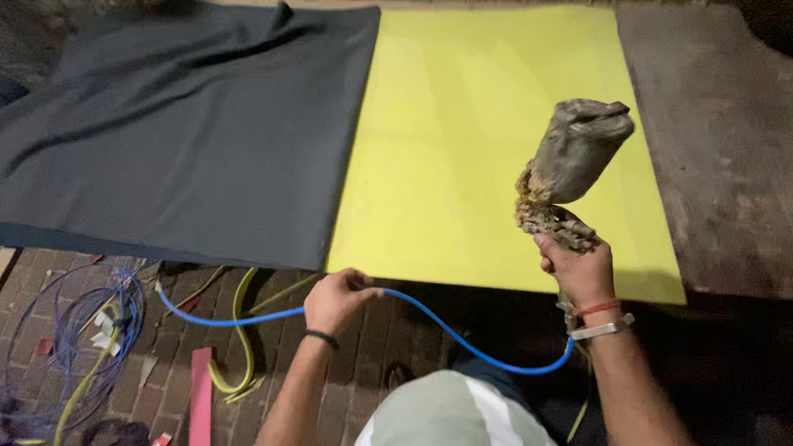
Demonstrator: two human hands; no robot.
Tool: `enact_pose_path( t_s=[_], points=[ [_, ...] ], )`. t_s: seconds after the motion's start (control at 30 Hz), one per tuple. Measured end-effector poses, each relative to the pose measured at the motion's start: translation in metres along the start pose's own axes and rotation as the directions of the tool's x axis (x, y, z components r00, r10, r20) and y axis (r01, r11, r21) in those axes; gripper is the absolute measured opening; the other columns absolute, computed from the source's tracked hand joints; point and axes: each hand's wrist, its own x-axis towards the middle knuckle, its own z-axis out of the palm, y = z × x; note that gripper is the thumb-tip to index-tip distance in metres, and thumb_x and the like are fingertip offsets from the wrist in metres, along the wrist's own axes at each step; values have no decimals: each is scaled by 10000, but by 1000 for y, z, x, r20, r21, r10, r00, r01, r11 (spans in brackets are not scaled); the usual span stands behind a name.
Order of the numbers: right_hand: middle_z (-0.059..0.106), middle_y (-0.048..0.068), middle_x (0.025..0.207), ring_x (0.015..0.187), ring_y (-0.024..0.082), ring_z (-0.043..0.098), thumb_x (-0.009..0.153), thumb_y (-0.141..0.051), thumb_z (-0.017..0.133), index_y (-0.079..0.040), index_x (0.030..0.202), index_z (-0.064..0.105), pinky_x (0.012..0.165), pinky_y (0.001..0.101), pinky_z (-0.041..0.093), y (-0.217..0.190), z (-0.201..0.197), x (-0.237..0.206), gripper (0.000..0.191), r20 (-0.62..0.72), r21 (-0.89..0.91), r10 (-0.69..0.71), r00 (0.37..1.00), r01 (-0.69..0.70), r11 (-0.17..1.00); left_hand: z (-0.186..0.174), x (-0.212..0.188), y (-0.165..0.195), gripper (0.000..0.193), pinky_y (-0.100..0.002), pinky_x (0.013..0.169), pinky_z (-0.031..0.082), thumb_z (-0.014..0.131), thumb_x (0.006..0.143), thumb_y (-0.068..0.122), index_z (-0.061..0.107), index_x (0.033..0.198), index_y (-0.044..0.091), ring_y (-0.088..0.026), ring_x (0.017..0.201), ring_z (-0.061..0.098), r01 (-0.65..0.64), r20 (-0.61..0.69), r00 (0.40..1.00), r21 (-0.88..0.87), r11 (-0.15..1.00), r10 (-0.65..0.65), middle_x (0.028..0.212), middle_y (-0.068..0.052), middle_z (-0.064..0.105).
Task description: The person uses a spray gun to apply adhesive onto a large yellow foam sheet, then lays a dark fabric sheet over the foam. They align the fabric, press and smooth it flat with both hands, and use a long blade to trim the fabric edge along the foam.
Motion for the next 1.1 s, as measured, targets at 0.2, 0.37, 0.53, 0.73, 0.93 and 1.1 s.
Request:
enact_pose_path(
  t_s=[0.2, 0.37, 0.53, 0.73, 0.93, 1.1],
  points=[
    [679, 38, 761, 584, 121, 602, 893, -57, 781, 6, 929, 704, 517, 271, 517, -18, -2, 36, 106, 5, 18, -77, 997, 77, 997, 4, -7, 5, 403, -345, 729, 577, 864, 703, 495, 811, 949, 180, -187, 846, 760, 93, -10, 996, -35, 995, -93, 897, -7, 805],
    [682, 37, 740, 578, 121, 611, 904, -73, 771, 4, 895, 710, 526, 285, 517, -20, -12, 76, 98, -20, 61, -122, 992, 123, 991, 4, -5, 28, 360, -342, 716, 577, 823, 742, 468, 806, 933, 163, -197, 773, 800, 221, 50, 975, -90, 971, -217, 851, -8, 826],
    [684, 58, 724, 572, 136, 614, 899, -102, 801, 10, 888, 702, 535, 302, 515, -14, -28, 120, 150, -197, -69, -70, 978, 57, 996, 8, 6, 52, 386, -326, 718, 567, 843, 718, 506, 808, 949, 199, -169, 788, 757, 202, -19, 979, -27, 979, -203, 845, -13, 810],
    [685, 35, 767, 590, 119, 601, 915, -135, 791, 15, 874, 700, 539, 310, 507, -7, -44, 182, 180, -145, 77, -137, 980, 149, 986, 19, 16, 74, 388, -311, 701, 569, 833, 732, 508, 813, 936, 179, -153, 765, 765, 245, -21, 969, -42, 969, -246, 825, -11, 816],
    [709, 57, 736, 616, 126, 639, 927, -226, 841, 22, 831, 677, 595, 320, 514, -4, -52, 232, 312, -286, -106, -135, 949, 108, 988, 23, 20, 84, 377, -332, 657, 539, 834, 749, 483, 823, 930, 153, -176, 686, 708, 282, 4, 959, -86, 955, -283, 763, -48, 781],
    [701, 32, 707, 601, 143, 654, 897, -219, 836, -4, 784, 693, 599, 347, 519, -7, -74, 249, 282, -370, -141, -146, 918, 100, 985, 41, 30, 95, 372, -323, 664, 549, 829, 751, 498, 818, 931, 172, -156, 700, 720, 282, 51, 959, -92, 955, -278, 783, -24, 777]
  ],
)
